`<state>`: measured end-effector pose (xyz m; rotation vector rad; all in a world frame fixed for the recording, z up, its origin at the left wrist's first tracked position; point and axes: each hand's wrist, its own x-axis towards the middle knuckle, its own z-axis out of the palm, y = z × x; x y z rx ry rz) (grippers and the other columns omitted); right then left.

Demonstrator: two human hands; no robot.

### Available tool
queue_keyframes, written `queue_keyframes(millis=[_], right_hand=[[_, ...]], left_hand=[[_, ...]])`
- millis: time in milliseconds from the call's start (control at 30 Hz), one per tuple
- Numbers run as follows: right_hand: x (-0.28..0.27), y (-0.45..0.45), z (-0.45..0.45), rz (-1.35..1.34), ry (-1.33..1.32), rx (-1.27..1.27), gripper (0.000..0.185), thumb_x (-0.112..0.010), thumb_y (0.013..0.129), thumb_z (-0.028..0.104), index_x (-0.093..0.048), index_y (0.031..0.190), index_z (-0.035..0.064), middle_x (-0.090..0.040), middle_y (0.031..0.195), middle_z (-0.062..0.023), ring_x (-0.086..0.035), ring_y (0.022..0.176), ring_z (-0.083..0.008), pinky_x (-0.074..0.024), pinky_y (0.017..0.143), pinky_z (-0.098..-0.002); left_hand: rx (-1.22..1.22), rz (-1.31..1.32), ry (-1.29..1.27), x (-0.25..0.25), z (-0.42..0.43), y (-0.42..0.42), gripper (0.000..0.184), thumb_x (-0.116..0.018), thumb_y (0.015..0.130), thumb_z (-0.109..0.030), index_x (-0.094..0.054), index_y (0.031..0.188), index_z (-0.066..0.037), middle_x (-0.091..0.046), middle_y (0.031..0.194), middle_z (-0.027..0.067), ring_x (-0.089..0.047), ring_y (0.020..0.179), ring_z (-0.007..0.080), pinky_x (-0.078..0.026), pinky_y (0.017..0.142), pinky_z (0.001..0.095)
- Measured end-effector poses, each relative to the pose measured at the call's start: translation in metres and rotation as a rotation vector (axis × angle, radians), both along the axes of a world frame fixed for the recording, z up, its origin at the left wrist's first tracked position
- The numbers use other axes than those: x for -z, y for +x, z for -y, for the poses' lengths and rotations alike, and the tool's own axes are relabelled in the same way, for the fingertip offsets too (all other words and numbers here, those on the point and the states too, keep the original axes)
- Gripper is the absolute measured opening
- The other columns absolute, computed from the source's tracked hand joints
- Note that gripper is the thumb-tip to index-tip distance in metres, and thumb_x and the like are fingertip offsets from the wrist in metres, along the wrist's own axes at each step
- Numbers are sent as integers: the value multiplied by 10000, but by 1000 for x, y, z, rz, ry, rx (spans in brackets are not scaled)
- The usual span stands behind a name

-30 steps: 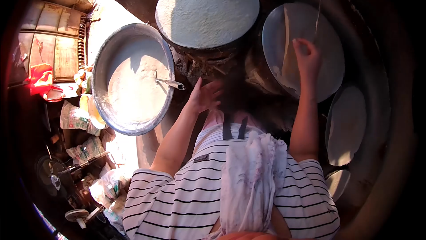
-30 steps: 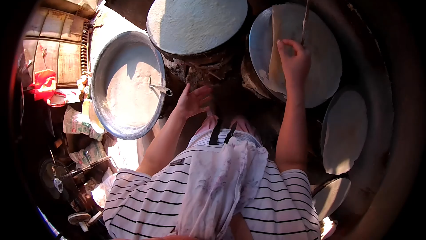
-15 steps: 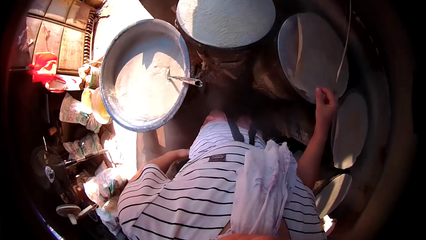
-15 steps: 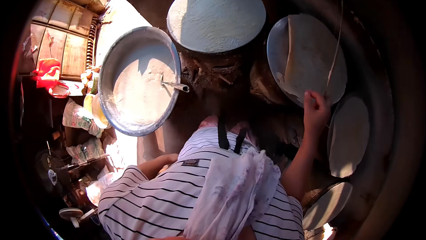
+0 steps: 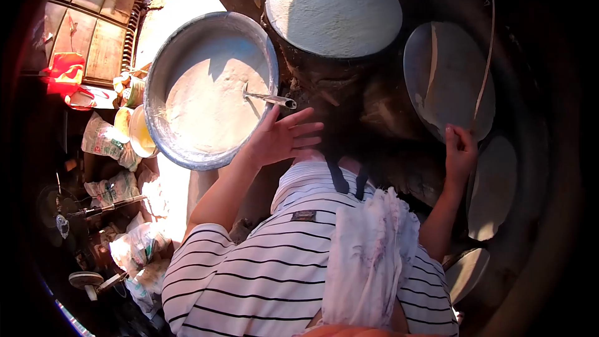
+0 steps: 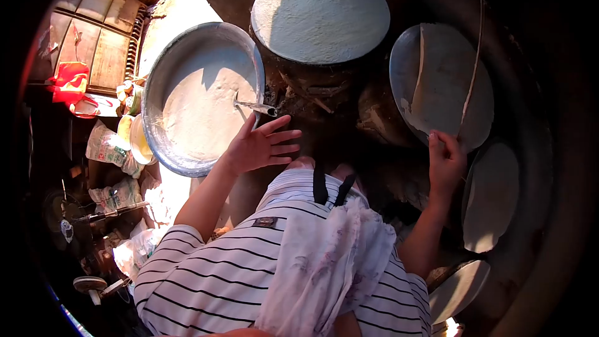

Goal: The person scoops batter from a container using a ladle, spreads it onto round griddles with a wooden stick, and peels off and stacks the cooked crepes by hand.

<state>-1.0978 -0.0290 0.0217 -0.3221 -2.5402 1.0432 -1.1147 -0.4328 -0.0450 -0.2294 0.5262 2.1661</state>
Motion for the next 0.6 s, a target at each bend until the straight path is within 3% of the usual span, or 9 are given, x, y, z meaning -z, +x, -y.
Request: queue_keyframes(millis=[67,133,167,200,233,267,333,433,600], right_hand=[[-1,6,0,-12,-6,29,95,-697,817,127,-675,885,65,-493,771,4,-403,611,-85,-356,560,-239],[0,14,-3,-61,-5,-6,99,-694,809,105,-672,886,47,-490,767,-14,-399,576,-89,-355,541,-248],[-8,19,-1,-56,-16,32,94,-694,804,95,-675,881,46,-493,765,-21,-401,562,-94,-353,531,-248],[-15,25,-3,-53,-7,47,90,-695,798,89,-676,874,45,-489,765,-26,-404,560,-97,-353,525,-247],[-18,29,-12,-46,4,66,94,-693,797,87,-678,881,48,-483,761,-24,-403,558,-100,-355,527,-247],[-18,41,-19,-14,7,72,100,-690,795,86,-680,888,50,-477,757,-22,-403,556,-103,-357,529,-248],[-15,60,-29,3,58,89,150,-670,802,71,-684,951,71,-464,748,-21,-405,560,-110,-361,534,-254],[-12,77,-37,-6,37,135,253,-630,818,46,-672,1059,109,-451,738,-25,-414,573,-123,-371,548,-263],[-11,135,-43,-89,17,325,547,-573,814,-49,-514,1310,172,-549,902,-87,-530,758,-197,-449,681,-296]], left_hand=[[-53,-86,-268,11,-21,6,672,-330,935,-580,-272,1455,-159,-337,1453,136,-369,1303,272,-272,1090,421],[447,-738,-849,79,-24,64,650,-372,955,-512,-286,1445,-94,-335,1450,137,-314,1337,247,-216,1111,349],[526,-553,-742,105,-6,90,584,-377,965,-462,-361,1411,-85,-357,1435,165,-275,1357,263,-212,1103,321],[582,-648,-914,89,7,90,558,-383,962,-453,-446,1354,-60,-393,1407,187,-339,1324,274,-237,1094,319],[781,-821,-1088,91,30,84,520,-400,951,-451,-517,1299,-82,-515,1290,207,-474,1217,315,-324,1044,336],[1235,-758,-1307,57,30,64,449,-450,921,-427,-598,1214,-121,-602,1151,197,-574,1047,350,-426,935,376],[1800,-1310,-1028,72,49,35,382,-529,872,-366,-630,1167,-145,-647,1036,174,-610,931,354,-476,830,409],[1196,-1393,-1069,-31,-37,-23,376,-587,852,-301,-615,1178,-115,-638,1043,162,-616,941,330,-497,785,394],[475,-1908,-814,-89,-211,-64,424,-671,761,-148,-598,1177,-103,-602,1084,141,-602,943,319,-509,780,388]])
